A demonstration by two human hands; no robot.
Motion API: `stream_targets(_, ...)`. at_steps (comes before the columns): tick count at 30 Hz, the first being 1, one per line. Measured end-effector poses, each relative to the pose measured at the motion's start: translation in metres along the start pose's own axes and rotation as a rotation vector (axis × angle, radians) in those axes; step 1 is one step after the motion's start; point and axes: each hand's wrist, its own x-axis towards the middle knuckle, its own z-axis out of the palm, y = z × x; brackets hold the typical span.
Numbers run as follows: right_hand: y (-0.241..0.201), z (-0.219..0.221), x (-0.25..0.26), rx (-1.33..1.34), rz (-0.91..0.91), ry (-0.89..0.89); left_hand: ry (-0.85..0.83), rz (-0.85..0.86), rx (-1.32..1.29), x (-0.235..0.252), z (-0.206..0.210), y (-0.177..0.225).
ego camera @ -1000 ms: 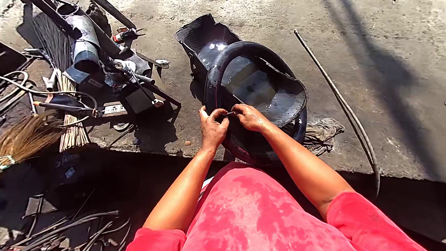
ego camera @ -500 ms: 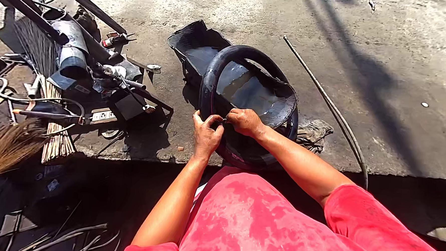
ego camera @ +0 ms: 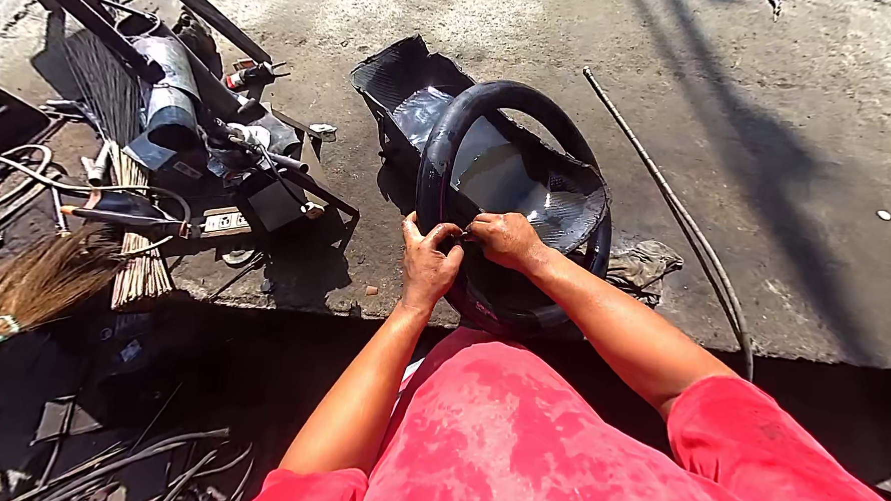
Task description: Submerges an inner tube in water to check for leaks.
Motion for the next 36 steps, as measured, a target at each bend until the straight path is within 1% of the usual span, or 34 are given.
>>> stream_targets(2, 0.000, 0.005, -0.002, 0.009, -0.019, 0.136, -0.008, -0.004, 0.006, -0.002, 0.001, 0.002)
stream_targets(4, -0.005, 0.005, -0.001, 0.002, 0.014, 0.186, -0.009, -0.009, 0.001, -0.002, 0.001, 0.004)
stream_targets(6, -0.012, -0.002, 0.000, 0.022, 0.110, 0.070, -0.003, 0.001, -0.004, 0.000, -0.001, 0.005)
stream_targets(7, -0.013, -0.005, 0.000, 0.041, 0.125, 0.016, -0.001, 0.008, -0.005, 0.000, -0.001, 0.005)
stream_targets(11, -0.005, -0.013, 0.001, 0.095, 0.078, -0.158, 0.003, 0.019, -0.009, 0.001, 0.000, 0.003)
stream_targets(12, -0.004, -0.012, 0.001, 0.082, 0.065, -0.158, 0.002, 0.022, -0.005, 0.001, 0.000, 0.002)
stream_targets(13, -0.004, -0.010, 0.000, 0.059, 0.052, -0.119, 0.001, 0.024, -0.003, 0.000, 0.001, 0.002)
stream_targets(16, -0.005, -0.002, -0.002, -0.001, 0.046, 0.096, -0.006, 0.022, 0.008, 0.000, 0.002, 0.001)
stream_targets(17, -0.007, -0.001, -0.002, 0.001, 0.065, 0.113, -0.005, 0.020, 0.004, 0.000, 0.002, 0.002)
stream_targets(19, -0.009, -0.001, -0.003, 0.038, 0.109, 0.061, -0.005, 0.021, -0.006, -0.001, 0.001, 0.003)
stream_targets(23, -0.003, 0.000, -0.007, 0.110, 0.033, -0.008, 0.012, 0.045, 0.008, -0.001, -0.001, 0.004)
stream_targets(25, -0.004, 0.002, -0.009, 0.063, 0.025, 0.027, 0.007, 0.045, 0.015, -0.002, 0.000, 0.004)
stream_targets(27, -0.006, 0.004, -0.010, 0.018, 0.054, 0.100, 0.007, 0.051, 0.014, -0.002, 0.001, 0.004)
stream_targets(29, -0.007, 0.002, -0.009, 0.021, 0.094, 0.132, 0.004, 0.059, 0.011, -0.002, 0.001, 0.005)
stream_targets(33, -0.006, -0.002, -0.012, 0.067, 0.096, 0.024, 0.001, 0.058, 0.022, -0.001, 0.001, 0.007)
stream_targets(36, -0.007, -0.002, -0.017, 0.062, 0.093, 0.011, 0.001, 0.068, 0.034, -0.002, 0.001, 0.008)
